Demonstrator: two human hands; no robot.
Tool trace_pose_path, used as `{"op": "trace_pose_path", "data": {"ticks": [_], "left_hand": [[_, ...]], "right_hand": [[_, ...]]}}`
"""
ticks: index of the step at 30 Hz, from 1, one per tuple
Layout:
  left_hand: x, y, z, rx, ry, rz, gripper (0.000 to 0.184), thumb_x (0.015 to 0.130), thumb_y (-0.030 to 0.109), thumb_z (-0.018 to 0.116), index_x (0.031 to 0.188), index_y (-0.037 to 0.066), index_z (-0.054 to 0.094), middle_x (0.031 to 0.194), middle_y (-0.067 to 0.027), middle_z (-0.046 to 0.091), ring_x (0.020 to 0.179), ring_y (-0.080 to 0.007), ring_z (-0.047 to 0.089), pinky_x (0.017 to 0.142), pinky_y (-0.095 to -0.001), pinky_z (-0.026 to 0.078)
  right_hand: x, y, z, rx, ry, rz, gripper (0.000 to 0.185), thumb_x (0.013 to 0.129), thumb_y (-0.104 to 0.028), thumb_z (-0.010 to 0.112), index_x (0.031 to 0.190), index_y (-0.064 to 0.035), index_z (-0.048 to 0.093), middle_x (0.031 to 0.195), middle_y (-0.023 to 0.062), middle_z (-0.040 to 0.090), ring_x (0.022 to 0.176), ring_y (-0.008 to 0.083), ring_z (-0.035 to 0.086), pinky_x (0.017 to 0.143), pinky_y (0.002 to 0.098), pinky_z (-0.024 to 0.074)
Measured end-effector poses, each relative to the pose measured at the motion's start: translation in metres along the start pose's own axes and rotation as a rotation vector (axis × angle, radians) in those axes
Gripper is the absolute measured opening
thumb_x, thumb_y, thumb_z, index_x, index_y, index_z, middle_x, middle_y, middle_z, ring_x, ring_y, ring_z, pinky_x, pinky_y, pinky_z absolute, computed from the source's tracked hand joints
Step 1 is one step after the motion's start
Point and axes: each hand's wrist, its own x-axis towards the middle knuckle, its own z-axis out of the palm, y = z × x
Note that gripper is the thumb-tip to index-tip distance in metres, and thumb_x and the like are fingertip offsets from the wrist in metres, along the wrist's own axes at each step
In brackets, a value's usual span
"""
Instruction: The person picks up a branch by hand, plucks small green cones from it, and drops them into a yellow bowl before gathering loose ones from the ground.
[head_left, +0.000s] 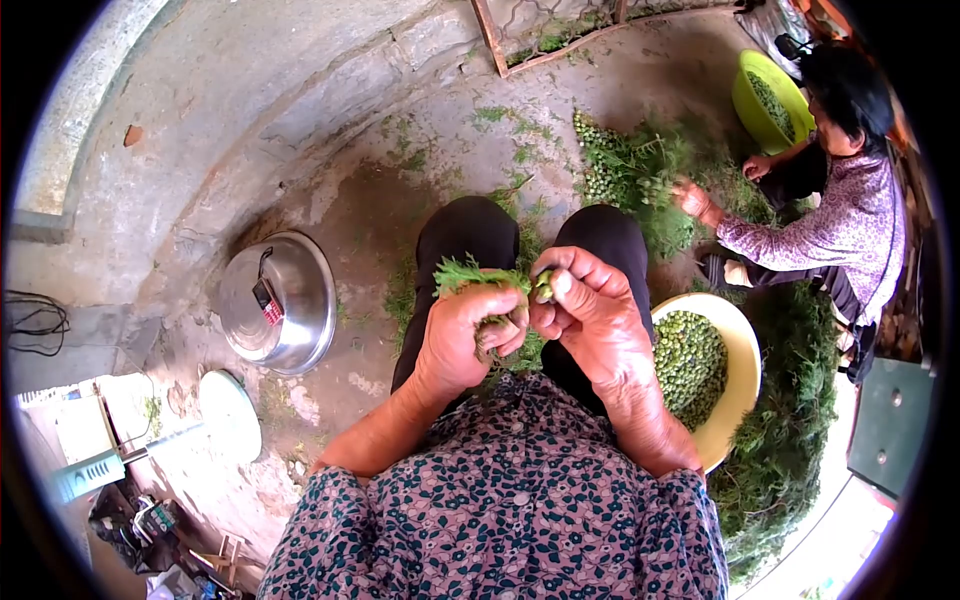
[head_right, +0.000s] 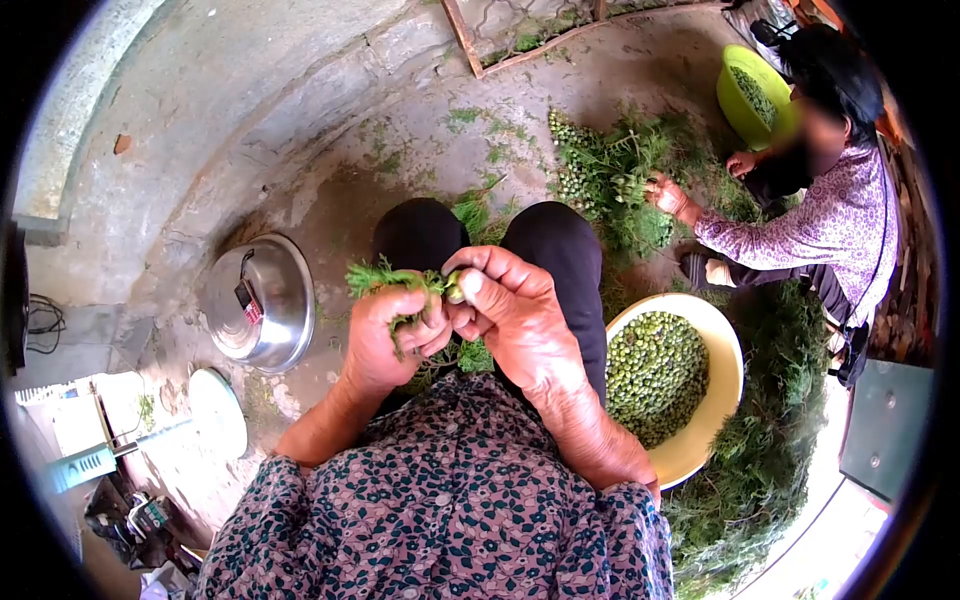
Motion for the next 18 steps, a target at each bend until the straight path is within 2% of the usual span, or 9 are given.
{"op": "trace_pose_path", "data": {"ticks": [2,3,5,8,12,14,16,18], "left_hand": [[0.006,-0.003,-0.004,-0.056,-0.031,0.045,0.029,0.084,0.023,0.044,0.062,0.005,0.047,0.043,0.0048,0.028,0.038,-0.0073,0.027,0.043,-0.0229,0.027],[0.008,-0.003,-0.004,-0.157,-0.009,0.011,0.03,0.086,0.024,0.041,0.061,0.007,0.045,0.043,0.0058,0.026,0.038,-0.0074,0.027,0.042,-0.0229,0.026],[0.012,-0.005,-0.008,-0.295,-0.031,0.031,0.029,0.089,0.025,0.041,0.068,0.006,0.048,0.046,0.0054,0.031,0.04,-0.0077,0.029,0.046,-0.0232,0.029],[0.017,0.0,-0.012,-0.404,-0.001,0.04,0.026,0.091,0.026,0.041,0.077,0.006,0.051,0.049,0.0044,0.036,0.042,-0.0079,0.031,0.049,-0.0244,0.031],[0.026,0.003,-0.03,-0.589,-0.046,0.123,0.022,0.092,0.024,0.04,0.085,0.008,0.052,0.051,0.0026,0.039,0.043,-0.0086,0.034,0.051,-0.0254,0.033],[0.028,0.005,-0.033,-0.615,-0.063,0.194,0.022,0.092,0.024,0.04,0.086,0.007,0.053,0.051,0.0022,0.04,0.044,-0.0089,0.036,0.051,-0.0257,0.035],[0.029,0.006,-0.038,-0.578,-0.067,0.218,0.022,0.092,0.023,0.039,0.089,0.007,0.053,0.051,0.0023,0.039,0.044,-0.0088,0.036,0.051,-0.0253,0.035],[0.026,0.007,-0.041,-0.471,-0.126,0.188,0.022,0.092,0.022,0.038,0.093,0.007,0.053,0.049,0.0025,0.038,0.043,-0.0088,0.035,0.05,-0.0249,0.034]], "right_hand": [[0.001,0.0,-0.002,0.064,-0.001,-0.02,0.018,0.087,-0.015,0.058,0.1,-0.0019,0.059,0.076,0.0022,0.059,0.063,0.0088,0.053,0.056,0.021,0.0426],[0.0,-0.002,-0.003,0.071,0.038,-0.06,0.018,0.087,-0.015,0.057,0.099,-0.0017,0.058,0.076,0.0025,0.059,0.063,0.0095,0.054,0.056,0.0215,0.0429],[-0.003,-0.01,-0.006,0.112,0.092,-0.111,0.017,0.087,-0.013,0.056,0.099,-0.0016,0.058,0.077,0.003,0.059,0.064,0.011,0.054,0.056,0.0235,0.044],[-0.015,-0.028,-0.02,-0.004,0.216,-0.301,0.016,0.084,-0.013,0.06,0.097,-0.0024,0.06,0.08,0.0046,0.06,0.067,0.0132,0.056,0.058,0.0259,0.0457],[-0.034,-0.046,-0.09,-0.189,0.338,-0.451,0.018,0.082,-0.012,0.063,0.098,-0.0049,0.061,0.083,0.0049,0.06,0.068,0.0142,0.056,0.061,0.0267,0.0461],[-0.051,-0.05,-0.15,-0.245,0.482,-0.45,0.017,0.083,-0.007,0.059,0.099,-0.004,0.061,0.085,0.0065,0.06,0.073,0.014,0.056,0.065,0.0261,0.0453],[-0.074,-0.047,-0.192,-0.453,0.708,-0.434,0.02,0.081,-0.005,0.056,0.101,-0.002,0.06,0.088,0.0076,0.059,0.077,0.0138,0.055,0.068,0.0252,0.0443],[-0.093,-0.042,-0.216,-0.586,0.956,-0.326,0.026,0.079,-0.007,0.055,0.104,-0.0004,0.058,0.091,0.0078,0.058,0.078,0.0145,0.054,0.066,0.0245,0.043]]}}
